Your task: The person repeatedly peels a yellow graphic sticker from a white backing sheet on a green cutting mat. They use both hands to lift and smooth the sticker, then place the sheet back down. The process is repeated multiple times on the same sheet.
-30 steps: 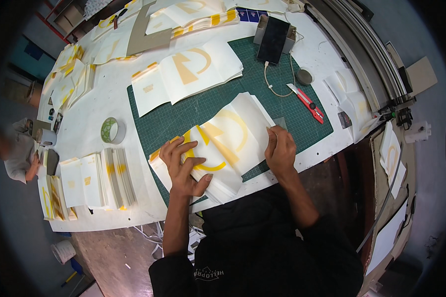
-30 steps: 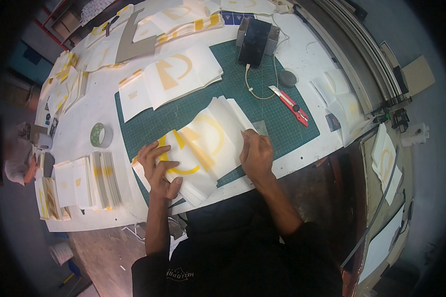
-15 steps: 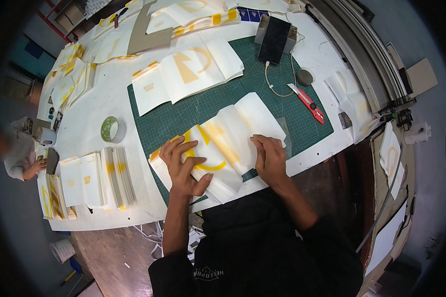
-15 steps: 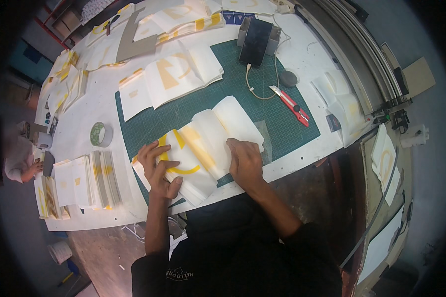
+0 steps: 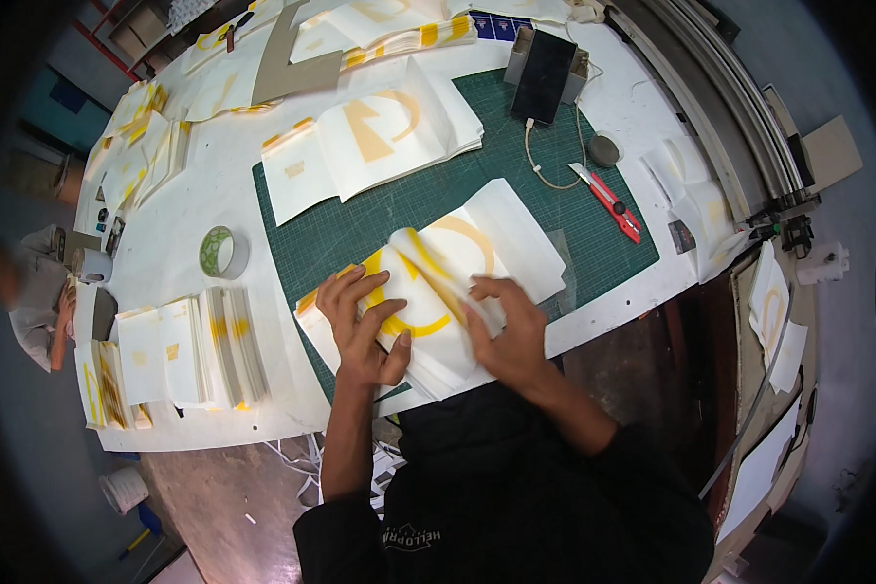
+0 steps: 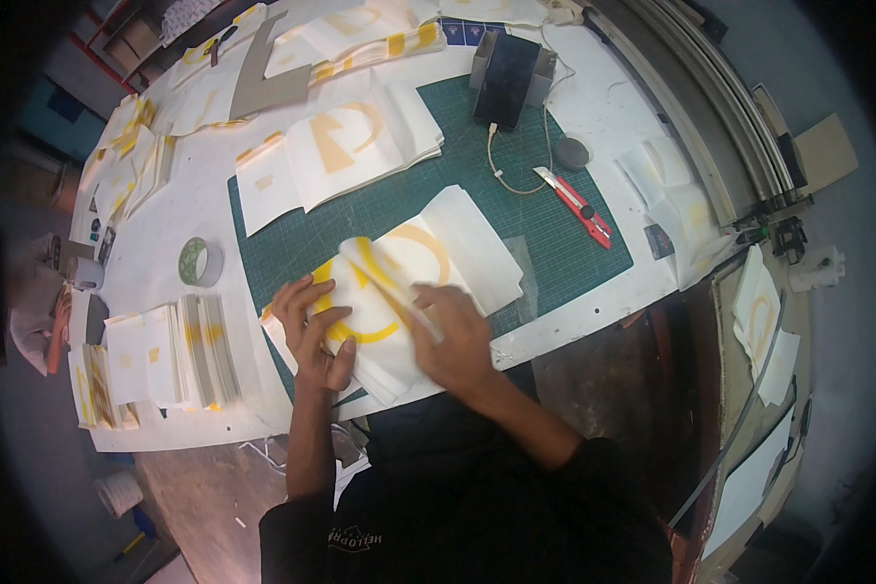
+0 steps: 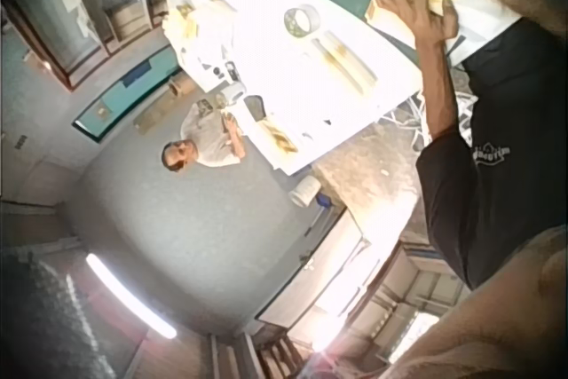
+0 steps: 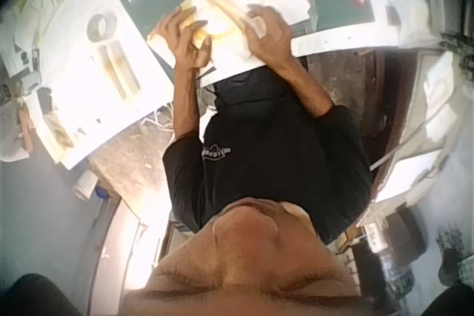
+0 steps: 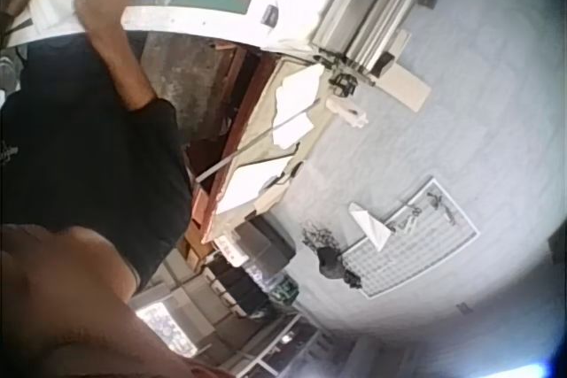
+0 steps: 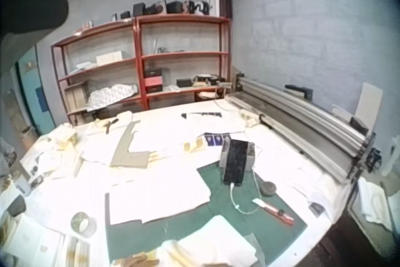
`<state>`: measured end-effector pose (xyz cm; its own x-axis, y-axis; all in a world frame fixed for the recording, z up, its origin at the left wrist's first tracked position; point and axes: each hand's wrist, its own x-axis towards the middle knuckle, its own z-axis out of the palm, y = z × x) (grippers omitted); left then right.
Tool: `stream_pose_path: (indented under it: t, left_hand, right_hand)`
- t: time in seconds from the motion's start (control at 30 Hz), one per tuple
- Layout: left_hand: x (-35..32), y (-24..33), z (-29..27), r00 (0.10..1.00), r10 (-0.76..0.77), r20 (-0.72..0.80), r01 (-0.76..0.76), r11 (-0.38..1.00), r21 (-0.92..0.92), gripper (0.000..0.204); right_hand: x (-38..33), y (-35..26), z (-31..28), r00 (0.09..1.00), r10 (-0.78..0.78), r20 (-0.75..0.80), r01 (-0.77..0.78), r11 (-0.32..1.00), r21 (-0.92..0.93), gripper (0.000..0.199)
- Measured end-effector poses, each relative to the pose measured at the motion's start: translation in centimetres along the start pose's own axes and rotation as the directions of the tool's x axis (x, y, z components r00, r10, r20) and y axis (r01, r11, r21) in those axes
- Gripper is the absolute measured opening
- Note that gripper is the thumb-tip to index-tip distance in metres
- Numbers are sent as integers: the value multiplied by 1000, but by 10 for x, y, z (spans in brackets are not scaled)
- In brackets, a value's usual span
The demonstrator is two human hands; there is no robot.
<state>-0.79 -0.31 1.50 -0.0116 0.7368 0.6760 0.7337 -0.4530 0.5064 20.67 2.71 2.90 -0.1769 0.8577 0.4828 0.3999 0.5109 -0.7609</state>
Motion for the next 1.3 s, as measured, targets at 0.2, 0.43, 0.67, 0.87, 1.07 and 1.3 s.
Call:
stream_pose_path:
  t: [0.2, 0.43, 0.67, 0.87, 1.07, 1.3]
  left_hand:
    - [1, 4, 4, 999, -5, -48, 5, 1000, 8, 36]
    - [-2, 0, -5, 999, 17, 44, -17, 1000, 2, 38]
    - [0, 1, -2, 999, 32, 33, -33, 999, 23, 34]
    - [2, 3, -2, 1000, 11, 28, -11, 1000, 18, 36]
    - [2, 4, -1, 1000, 12, 20, -12, 1000, 5, 40]
    - [1, 6, -3, 999, 38, 6, -38, 999, 20, 36]
  right_hand:
    - [-17, -46, 11, 983, -156, 102, 146, 985, 97, 33]
    - [-7, -44, -10, 971, -219, 98, 208, 972, 113, 35]
    - [12, -9, -48, 985, -126, -120, 109, 984, -139, 32]
    - [0, -39, -27, 968, -106, 227, 81, 990, 120, 49]
    - [-10, -33, -10, 929, 31, 369, -94, 984, 154, 51]
    - [-20, -39, -8, 876, -96, 473, 41, 991, 126, 53]
